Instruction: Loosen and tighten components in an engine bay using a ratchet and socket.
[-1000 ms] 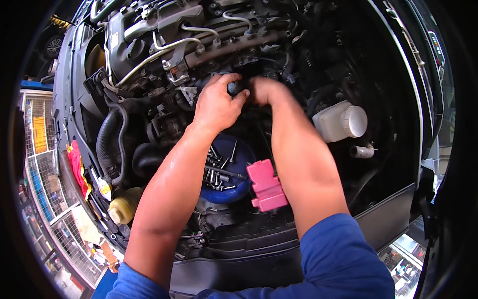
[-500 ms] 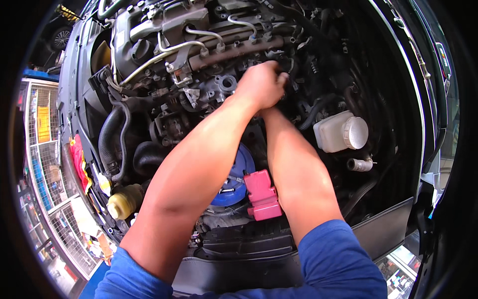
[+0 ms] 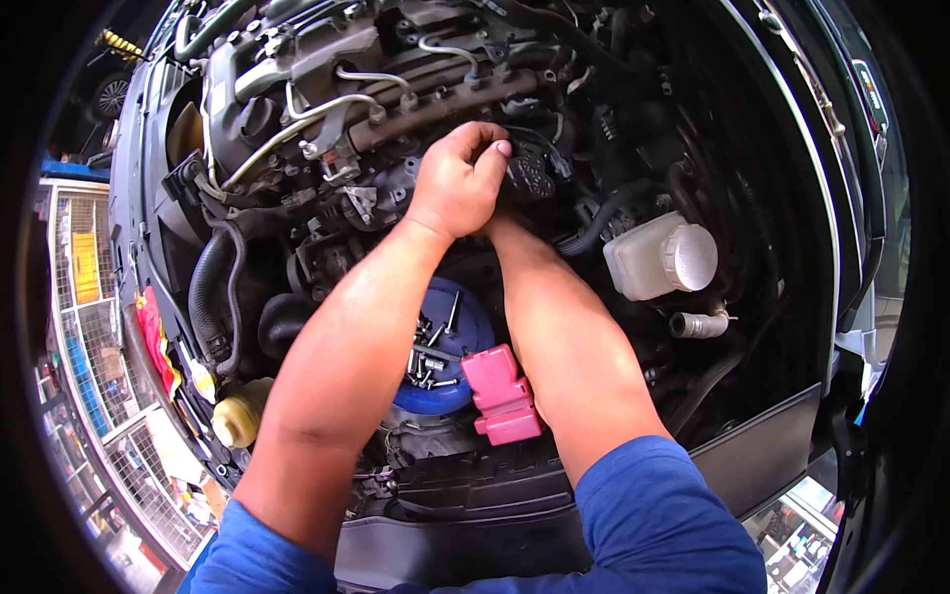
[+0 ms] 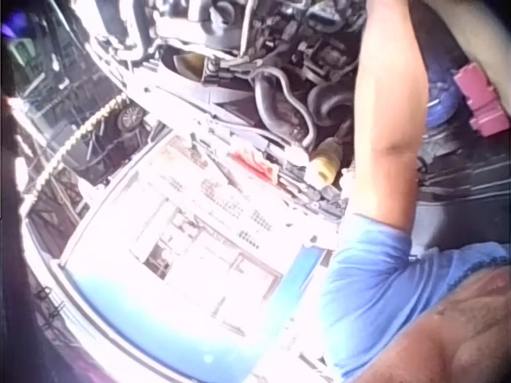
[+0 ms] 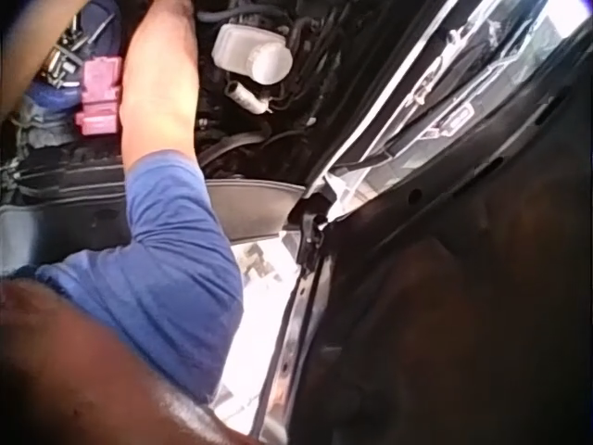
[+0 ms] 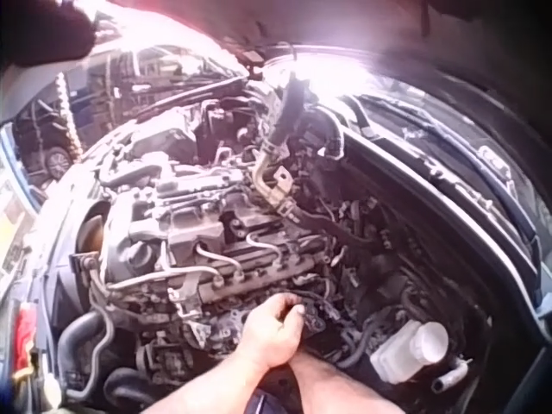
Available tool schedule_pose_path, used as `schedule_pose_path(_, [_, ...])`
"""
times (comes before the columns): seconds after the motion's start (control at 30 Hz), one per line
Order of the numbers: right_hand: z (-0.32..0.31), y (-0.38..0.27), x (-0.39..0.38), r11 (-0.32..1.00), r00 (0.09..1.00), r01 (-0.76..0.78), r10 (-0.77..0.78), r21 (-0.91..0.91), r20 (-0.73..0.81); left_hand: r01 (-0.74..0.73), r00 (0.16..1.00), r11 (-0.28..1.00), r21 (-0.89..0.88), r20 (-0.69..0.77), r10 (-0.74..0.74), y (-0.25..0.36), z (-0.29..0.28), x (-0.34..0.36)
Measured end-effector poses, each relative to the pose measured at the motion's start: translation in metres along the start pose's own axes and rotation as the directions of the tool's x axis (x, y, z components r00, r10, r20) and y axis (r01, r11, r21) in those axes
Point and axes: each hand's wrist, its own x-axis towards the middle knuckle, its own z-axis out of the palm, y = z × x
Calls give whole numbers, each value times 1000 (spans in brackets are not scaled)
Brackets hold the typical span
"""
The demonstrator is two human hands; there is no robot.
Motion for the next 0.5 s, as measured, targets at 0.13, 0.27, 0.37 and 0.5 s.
schedule_pose_path(0.13, [-11,13,5,988,987,-156,156,13,-31,24,994,983,181,96,-42,14,18,19])
schedule_pose_path(0.27, [-2,0,4,982,981,-186,188,40,-43,86,954,921,381,234,-186,26,20,33])
schedule_pose_path(0.37, [-9,22,-8,981,978,-184,188,52,-90,26,978,962,271,195,-81,20,22,19])
schedule_pose_path(0.5, [-21,22,-18,979,983,-156,166,131,-76,-72,993,986,152,-80,85,5,-20,-19])
